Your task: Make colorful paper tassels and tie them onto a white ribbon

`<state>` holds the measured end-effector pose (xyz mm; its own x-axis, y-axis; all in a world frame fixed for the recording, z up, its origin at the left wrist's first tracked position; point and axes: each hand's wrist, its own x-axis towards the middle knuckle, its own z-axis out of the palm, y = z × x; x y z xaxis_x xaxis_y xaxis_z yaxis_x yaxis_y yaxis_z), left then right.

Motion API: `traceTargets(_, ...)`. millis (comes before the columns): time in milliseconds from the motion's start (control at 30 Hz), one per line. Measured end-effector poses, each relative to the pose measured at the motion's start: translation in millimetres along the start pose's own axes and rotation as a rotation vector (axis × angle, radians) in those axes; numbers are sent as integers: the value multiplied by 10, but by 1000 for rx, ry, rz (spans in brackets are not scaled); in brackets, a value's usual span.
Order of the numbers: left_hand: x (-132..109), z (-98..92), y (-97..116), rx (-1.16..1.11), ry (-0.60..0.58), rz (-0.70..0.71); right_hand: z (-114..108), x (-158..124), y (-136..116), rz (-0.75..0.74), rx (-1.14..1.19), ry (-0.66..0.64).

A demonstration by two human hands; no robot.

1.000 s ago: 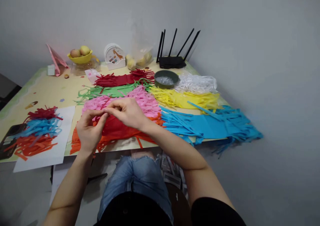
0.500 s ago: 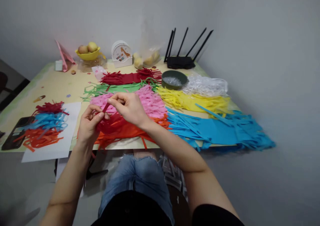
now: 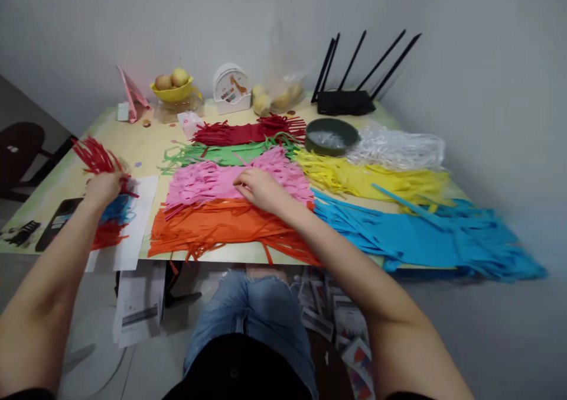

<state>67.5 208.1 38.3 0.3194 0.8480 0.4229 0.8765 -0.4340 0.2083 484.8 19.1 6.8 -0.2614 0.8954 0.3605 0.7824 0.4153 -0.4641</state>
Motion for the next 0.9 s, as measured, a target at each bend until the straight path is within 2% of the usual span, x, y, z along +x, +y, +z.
traceTargets(100,-109,151,118,51,-52,4,106,-7,160,12,-171,-178)
traceTargets(167,-99,199,365,69,-40,44,169,13,195,52,-278,-209)
traceTargets(233,-73,290,782,50,-68,146,226,68,205,94,-361,-212)
traceTargets(367,-149,686,1864,-45,-271,440,276,202,234,152,-412,-231)
traceTargets(400,-184,801,2094,-32,-346,485,274,216,229,161,-414,-230)
traceTargets(467,-224,997,2419,9,-399,459,276,200,176,176,-415,-221)
traceTargets(567,-175,1150,2582,55,-395,354,359,102,-14,160,-377,-234)
traceTargets(700,-59,1135,2571,89,-296,223,604,76,-195,166,-281,-285)
traceTargets(800,-36,1052,2574,108,-214,160,707,241,-93,307,-226,-250)
traceTargets(900,-6,952,2498,69,-115,56,687,432,111,485,-154,-226)
